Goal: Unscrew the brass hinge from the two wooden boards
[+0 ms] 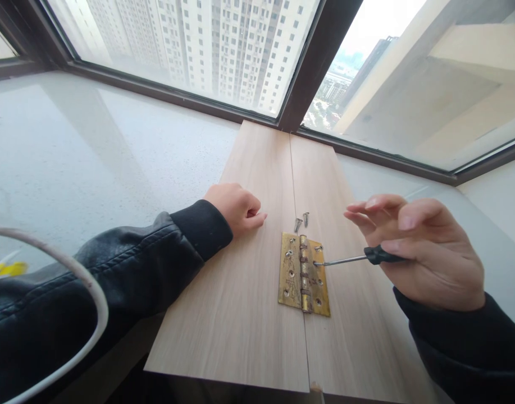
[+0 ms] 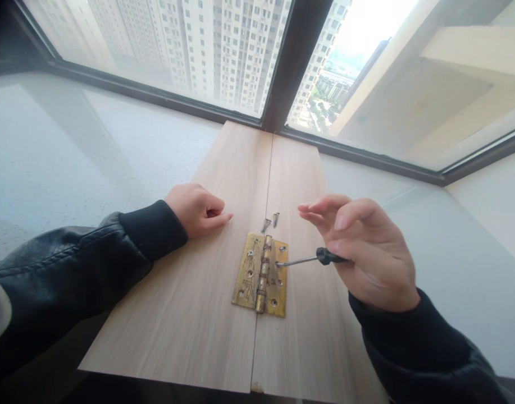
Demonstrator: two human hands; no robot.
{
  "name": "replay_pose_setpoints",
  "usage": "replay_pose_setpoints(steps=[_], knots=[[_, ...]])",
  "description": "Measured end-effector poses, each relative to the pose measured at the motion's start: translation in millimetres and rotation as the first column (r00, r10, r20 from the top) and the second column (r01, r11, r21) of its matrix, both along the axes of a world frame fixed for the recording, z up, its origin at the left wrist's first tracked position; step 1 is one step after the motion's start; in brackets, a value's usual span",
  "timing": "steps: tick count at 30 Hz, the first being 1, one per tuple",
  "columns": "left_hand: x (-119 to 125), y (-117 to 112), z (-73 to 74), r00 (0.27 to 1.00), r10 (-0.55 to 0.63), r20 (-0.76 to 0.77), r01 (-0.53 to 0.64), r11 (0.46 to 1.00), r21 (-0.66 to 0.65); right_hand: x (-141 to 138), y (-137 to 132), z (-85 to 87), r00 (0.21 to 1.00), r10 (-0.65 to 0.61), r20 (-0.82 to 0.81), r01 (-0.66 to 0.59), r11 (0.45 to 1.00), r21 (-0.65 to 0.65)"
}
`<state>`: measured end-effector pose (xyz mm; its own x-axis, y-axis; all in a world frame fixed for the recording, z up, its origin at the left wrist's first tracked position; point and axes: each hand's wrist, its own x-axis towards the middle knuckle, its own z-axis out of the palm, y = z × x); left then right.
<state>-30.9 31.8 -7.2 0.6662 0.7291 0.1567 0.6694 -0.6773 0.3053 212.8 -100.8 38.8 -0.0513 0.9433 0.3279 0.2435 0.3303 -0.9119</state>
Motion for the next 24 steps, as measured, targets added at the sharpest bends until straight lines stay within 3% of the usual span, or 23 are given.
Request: replay_pose_setpoints(steps=[2,5,7,14,16,19,22,24], knots=[[0.0,0.2,-0.2,1.0,-0.004,0.006,0.004,1.0,0.0,-4.5,3.7,-0.8,0.997,0.011,-0.075,-0.012,1.0,-0.016],[0.2,0.7,-0.3,1.0,-0.002,0.004,0.002,1.0,-0.004,-8.4,7.0,4.8,0.976,0.16,-0.147,-0.174,0.981,-0.082],[0.4,1.0,-0.6,1.0,-0.001,0.003,0.001,1.0,-0.003,-10.8,7.7,8.8,0.969,0.198,-0.15,-0.215,0.971,-0.107],[0.4,1.1,-0.1,1.0,0.006,-0.005,-0.006,1.0,0.004,-33.9,-1.5,8.5,0.971,-0.113,-0.213,0.105,0.993,-0.049],[0.0,1.0,0.6,1.0,0.006,-0.017,-0.006,1.0,-0.002,-44.0,-3.1,7.8,0.941,-0.269,-0.203,0.265,0.963,-0.047],[-0.5,0.9,0.8,1.0,0.005,-0.022,-0.005,1.0,-0.001,-57.6,-1.9,7.4,0.837,-0.484,-0.255,0.493,0.87,-0.031],[-0.5,1.0,-0.5,1.0,-0.002,-0.005,0.002,1.0,0.02,-65.4,-2.0,5.4,0.767,-0.539,-0.347,0.57,0.821,-0.015],[-0.3,1.1,-1.3,1.0,-0.01,0.007,0.01,0.999,0.031,-66.4,-5.4,2.3,0.784,-0.519,-0.341,0.553,0.833,0.001]])
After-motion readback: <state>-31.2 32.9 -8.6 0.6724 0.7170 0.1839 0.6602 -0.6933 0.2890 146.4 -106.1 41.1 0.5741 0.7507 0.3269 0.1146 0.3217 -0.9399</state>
